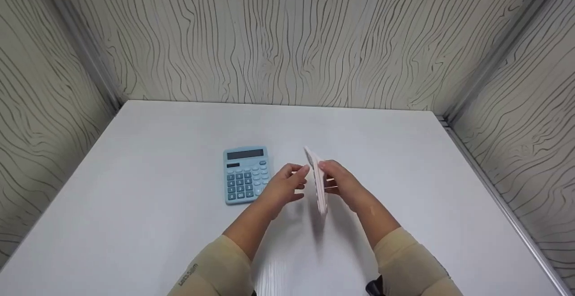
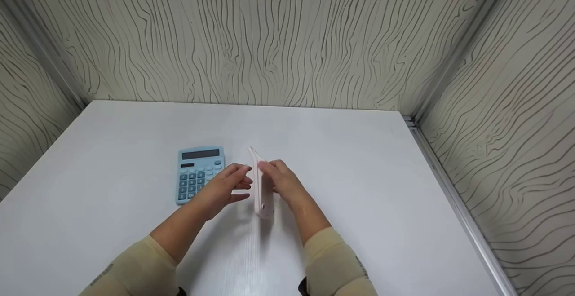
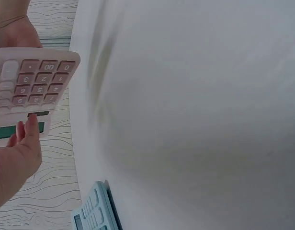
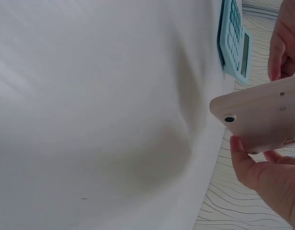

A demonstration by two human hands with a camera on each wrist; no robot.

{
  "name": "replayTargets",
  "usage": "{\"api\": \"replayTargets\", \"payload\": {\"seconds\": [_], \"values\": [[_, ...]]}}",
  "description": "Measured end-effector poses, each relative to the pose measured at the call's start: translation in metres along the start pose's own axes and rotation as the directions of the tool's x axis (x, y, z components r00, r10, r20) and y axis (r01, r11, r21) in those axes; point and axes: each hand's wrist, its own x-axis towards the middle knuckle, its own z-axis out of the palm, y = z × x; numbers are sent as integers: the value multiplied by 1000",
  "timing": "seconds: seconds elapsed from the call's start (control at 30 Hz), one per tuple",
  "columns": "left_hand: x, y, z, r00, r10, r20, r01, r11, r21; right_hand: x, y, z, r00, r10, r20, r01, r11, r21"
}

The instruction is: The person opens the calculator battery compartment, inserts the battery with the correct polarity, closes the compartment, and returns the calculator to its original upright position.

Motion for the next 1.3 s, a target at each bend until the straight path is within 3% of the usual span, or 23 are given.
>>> {"api": "replayTargets", "payload": {"seconds": [0.23,0.37,0.57,0.67,0.8,0.97,1.13,1.3], "values": [[0,-7,1,995,-89,52,88,996,30,-4,-7,6,996,-59,69,52,994,95],[-1,-8,2,988,-115,104,117,993,-14,-6,-9,9,990,-93,109,79,989,128],[-2,-11,2,973,-90,212,109,991,-81,-9,-10,12,980,-117,162,92,984,154],[-1,-14,4,971,-81,226,108,988,-110,-9,-10,13,976,-116,182,89,985,150],[1,-16,5,980,-106,171,126,986,-110,-8,-9,14,981,-86,175,67,992,110],[4,-15,4,987,-159,35,161,983,-89,-7,-11,14,990,-72,123,66,997,48],[6,-16,2,979,-182,-96,180,983,-28,-8,-13,16,989,-120,82,121,993,-13],[7,-17,0,969,-175,-176,182,983,23,-13,-14,17,982,-141,126,147,988,-40]]}}
